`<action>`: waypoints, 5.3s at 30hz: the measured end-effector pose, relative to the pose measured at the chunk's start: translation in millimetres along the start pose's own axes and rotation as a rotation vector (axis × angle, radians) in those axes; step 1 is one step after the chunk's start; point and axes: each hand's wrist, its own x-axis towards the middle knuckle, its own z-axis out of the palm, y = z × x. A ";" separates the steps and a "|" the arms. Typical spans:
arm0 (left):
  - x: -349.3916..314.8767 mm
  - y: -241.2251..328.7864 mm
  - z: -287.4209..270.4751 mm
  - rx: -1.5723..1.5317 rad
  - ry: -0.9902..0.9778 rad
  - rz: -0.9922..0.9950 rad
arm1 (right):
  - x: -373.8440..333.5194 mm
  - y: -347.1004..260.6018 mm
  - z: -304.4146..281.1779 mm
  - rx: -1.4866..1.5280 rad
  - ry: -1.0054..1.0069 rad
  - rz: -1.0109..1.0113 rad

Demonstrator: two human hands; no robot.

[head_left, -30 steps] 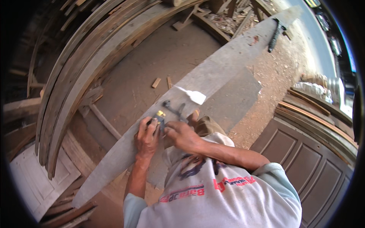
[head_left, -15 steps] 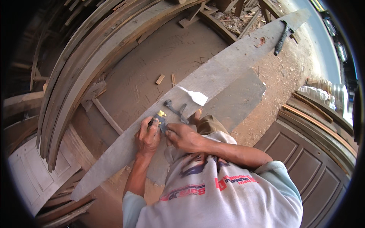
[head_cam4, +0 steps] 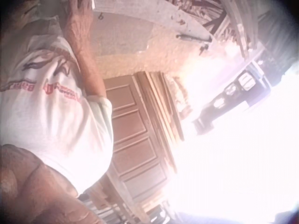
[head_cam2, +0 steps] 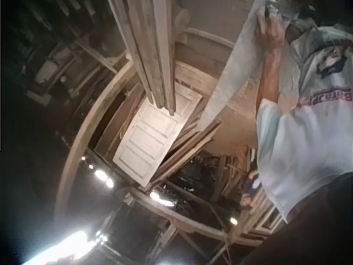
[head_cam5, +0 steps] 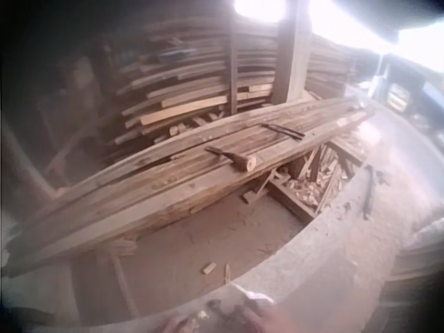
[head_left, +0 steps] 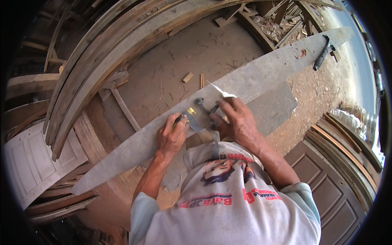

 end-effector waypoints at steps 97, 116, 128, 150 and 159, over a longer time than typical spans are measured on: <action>4.5 -7.5 -3.1 -0.161 -0.044 -0.095 | 8.4 -24.5 -28.4 0.305 -0.194 0.116; 1.6 -12.8 1.0 -0.167 -0.046 -0.067 | 27.1 -31.3 -31.5 0.277 -0.301 0.048; 1.7 -12.3 0.5 -0.167 -0.043 -0.069 | 27.0 -31.8 -30.1 0.276 -0.275 0.016; 6.3 -7.5 -5.6 -0.143 -0.056 -0.081 | 28.2 -32.9 -33.9 0.278 -0.252 0.087; 6.5 -8.8 -4.7 -0.152 -0.045 -0.070 | -1.0 14.3 -27.0 0.420 -0.095 0.403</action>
